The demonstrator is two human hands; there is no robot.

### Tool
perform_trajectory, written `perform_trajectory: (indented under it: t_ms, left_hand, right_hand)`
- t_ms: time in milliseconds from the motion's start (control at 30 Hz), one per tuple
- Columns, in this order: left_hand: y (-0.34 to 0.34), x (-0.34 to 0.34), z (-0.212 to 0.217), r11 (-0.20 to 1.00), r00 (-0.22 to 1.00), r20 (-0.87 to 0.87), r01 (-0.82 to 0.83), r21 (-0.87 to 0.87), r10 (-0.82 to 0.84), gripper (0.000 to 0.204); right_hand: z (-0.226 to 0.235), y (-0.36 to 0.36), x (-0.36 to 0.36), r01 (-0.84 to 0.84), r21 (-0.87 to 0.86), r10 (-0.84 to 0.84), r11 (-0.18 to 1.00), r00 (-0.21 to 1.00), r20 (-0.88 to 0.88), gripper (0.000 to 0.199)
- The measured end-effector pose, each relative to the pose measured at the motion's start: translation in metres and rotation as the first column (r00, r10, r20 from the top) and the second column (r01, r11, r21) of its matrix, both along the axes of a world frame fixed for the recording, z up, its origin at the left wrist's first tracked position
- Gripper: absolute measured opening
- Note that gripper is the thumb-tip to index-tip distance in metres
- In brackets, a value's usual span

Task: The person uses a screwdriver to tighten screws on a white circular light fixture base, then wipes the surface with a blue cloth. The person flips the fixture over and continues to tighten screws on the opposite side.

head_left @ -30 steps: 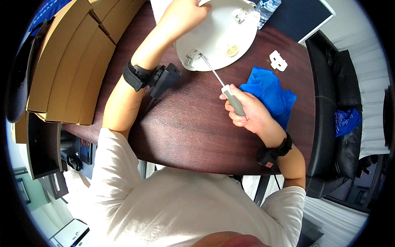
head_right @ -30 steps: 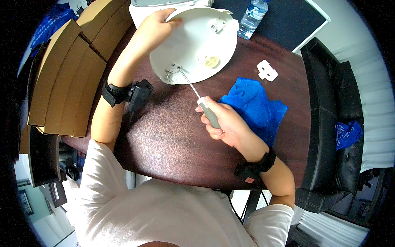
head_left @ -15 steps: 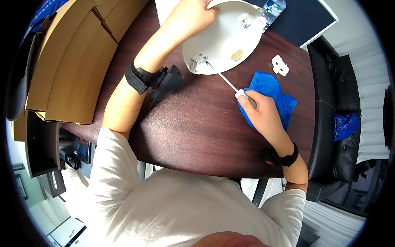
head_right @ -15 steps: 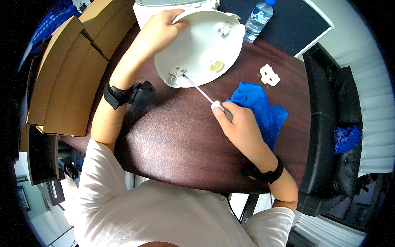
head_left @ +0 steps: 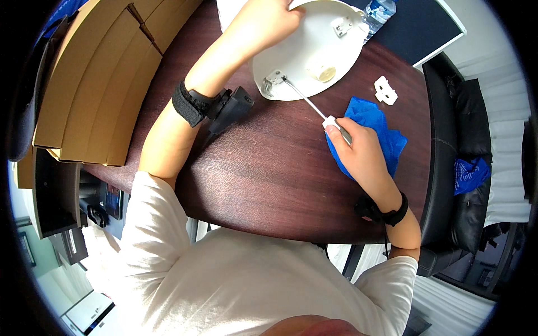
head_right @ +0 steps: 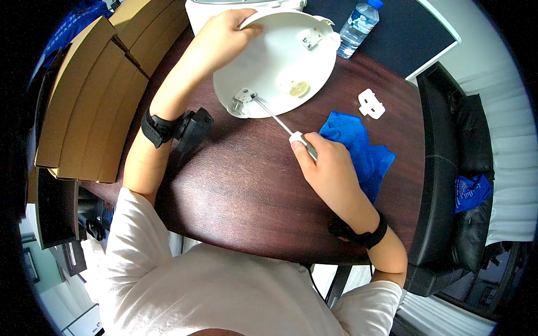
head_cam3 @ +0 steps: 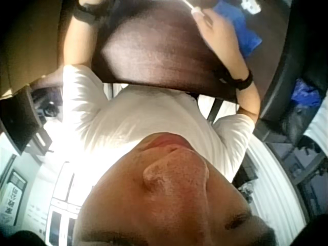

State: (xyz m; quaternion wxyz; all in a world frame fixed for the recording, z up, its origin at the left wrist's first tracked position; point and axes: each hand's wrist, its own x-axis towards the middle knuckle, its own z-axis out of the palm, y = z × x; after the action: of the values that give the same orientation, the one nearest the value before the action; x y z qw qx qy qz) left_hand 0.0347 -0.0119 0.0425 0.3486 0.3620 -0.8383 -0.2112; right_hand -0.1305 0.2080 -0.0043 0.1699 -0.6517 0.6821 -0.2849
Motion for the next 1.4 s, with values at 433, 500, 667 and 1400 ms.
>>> perform_trajectory:
  t_ms: [433,500,667,1400]
  left_hand:
    - [0.007,-0.001,0.001,0.999,0.999,-0.001,-0.040,0.027,0.041,0.029]
    - [0.009,0.000,0.001,1.000,1.000,-0.008,-0.018,-0.013,0.018,0.029]
    - [0.018,0.003,0.014,0.997,1.000,-0.006,0.023,0.075,-0.023,0.028]
    - [0.013,0.000,0.007,0.999,0.999,-0.044,0.021,0.036,-0.019,0.027]
  right_hand:
    - [0.014,-0.010,-0.009,0.021,0.099,-0.014,0.995,0.998,-0.068,0.035]
    - [0.023,-0.013,-0.012,0.022,0.133,-0.011,0.991,0.997,-0.083,0.036]
    - [0.028,-0.018,-0.018,0.004,0.083,0.007,0.997,0.991,-0.132,0.037]
    - [-0.005,-0.014,-0.020,-0.061,0.439,-0.143,0.897,0.897,0.418,0.039]
